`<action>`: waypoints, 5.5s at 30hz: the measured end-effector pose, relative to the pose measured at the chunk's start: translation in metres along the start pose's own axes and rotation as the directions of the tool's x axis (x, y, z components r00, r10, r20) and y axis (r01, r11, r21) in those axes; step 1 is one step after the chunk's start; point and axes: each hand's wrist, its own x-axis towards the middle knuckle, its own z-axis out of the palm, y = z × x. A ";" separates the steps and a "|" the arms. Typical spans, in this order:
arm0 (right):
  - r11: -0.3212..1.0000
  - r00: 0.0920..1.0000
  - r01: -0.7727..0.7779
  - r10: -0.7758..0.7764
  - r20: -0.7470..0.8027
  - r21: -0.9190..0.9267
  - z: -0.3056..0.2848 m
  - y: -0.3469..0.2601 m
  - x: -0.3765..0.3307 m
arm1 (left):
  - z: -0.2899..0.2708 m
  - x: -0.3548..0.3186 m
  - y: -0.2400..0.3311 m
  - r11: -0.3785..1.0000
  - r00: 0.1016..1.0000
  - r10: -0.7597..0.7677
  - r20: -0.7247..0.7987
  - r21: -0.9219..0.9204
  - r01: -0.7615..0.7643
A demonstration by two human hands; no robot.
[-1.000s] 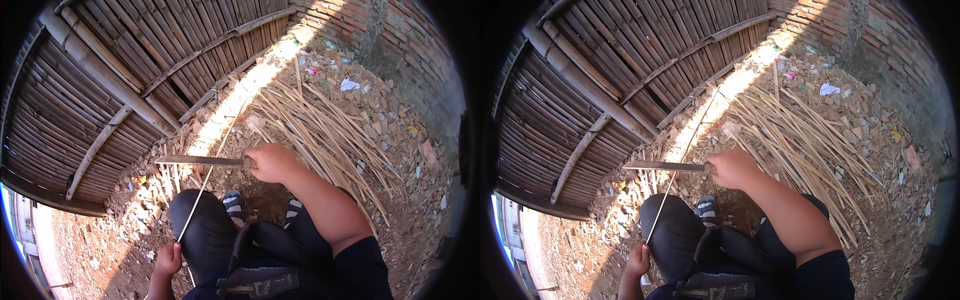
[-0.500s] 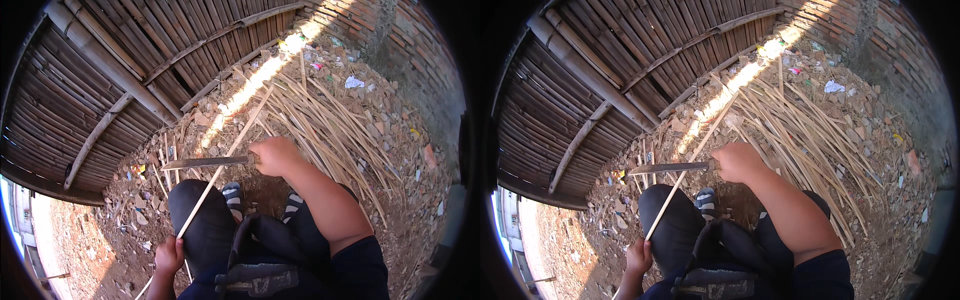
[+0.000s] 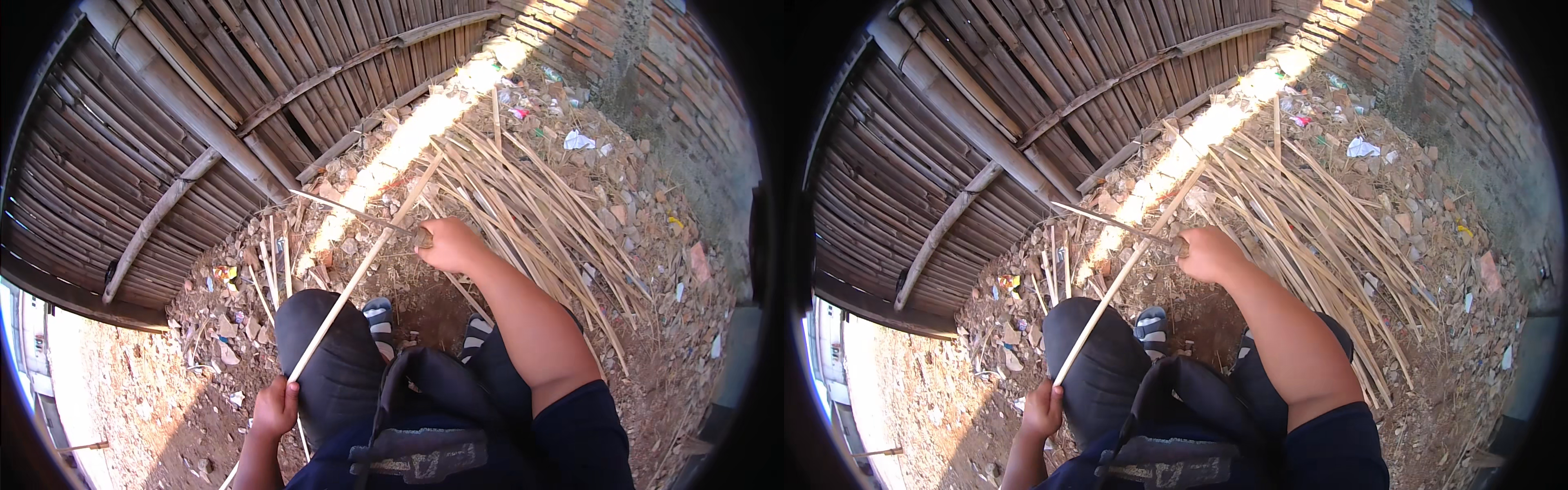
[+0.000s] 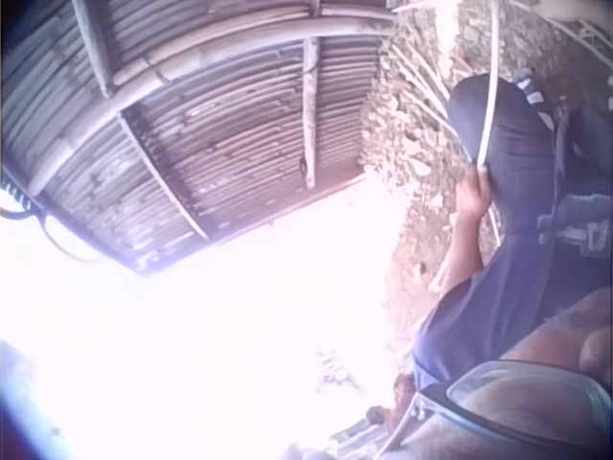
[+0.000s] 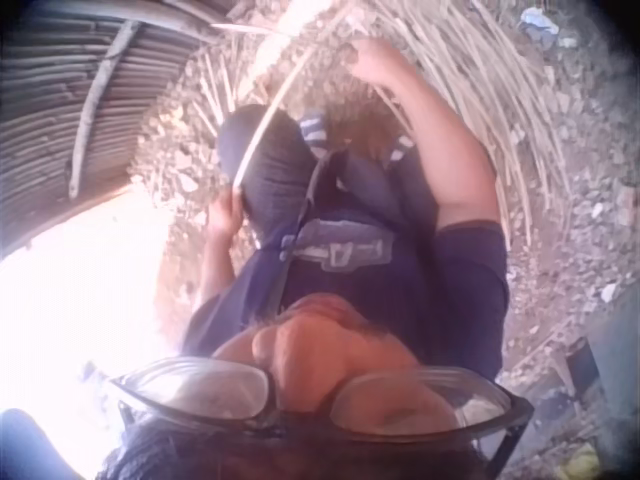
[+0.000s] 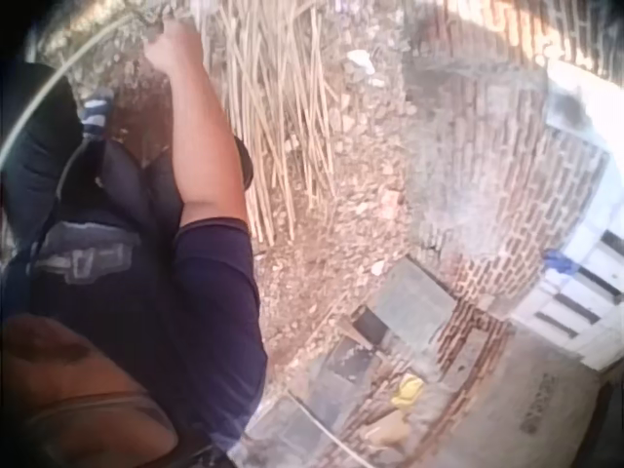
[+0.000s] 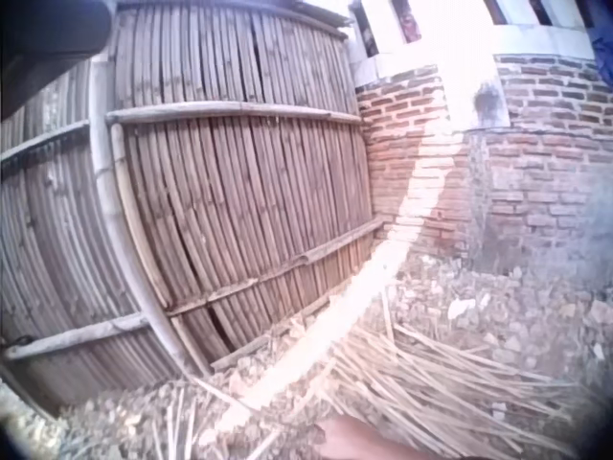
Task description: The person holds a bamboo strip and shaves the surface using a large knife, repeatedly drawing the blade along the length of the material.
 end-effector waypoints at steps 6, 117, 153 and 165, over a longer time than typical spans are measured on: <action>0.976 0.982 0.165 -0.175 -0.065 -0.140 -0.007 -0.023 -0.008 | -0.013 -0.002 0.004 0.998 0.998 0.003 0.069 -0.069 0.002; 0.999 0.997 -0.017 0.014 0.079 0.037 0.004 -0.030 -0.009 | 0.012 -0.004 0.005 0.986 0.987 0.019 -0.160 0.167 0.008; 0.952 0.969 0.238 -0.246 0.019 0.195 -0.022 -0.036 -0.023 | -0.008 -0.009 0.010 0.998 0.998 0.010 -0.068 -0.068 -0.015; 0.913 0.918 0.395 -0.395 0.013 -0.102 -0.016 -0.035 -0.022 | -0.005 -0.008 0.020 0.996 0.996 -0.040 -0.084 -0.086 0.033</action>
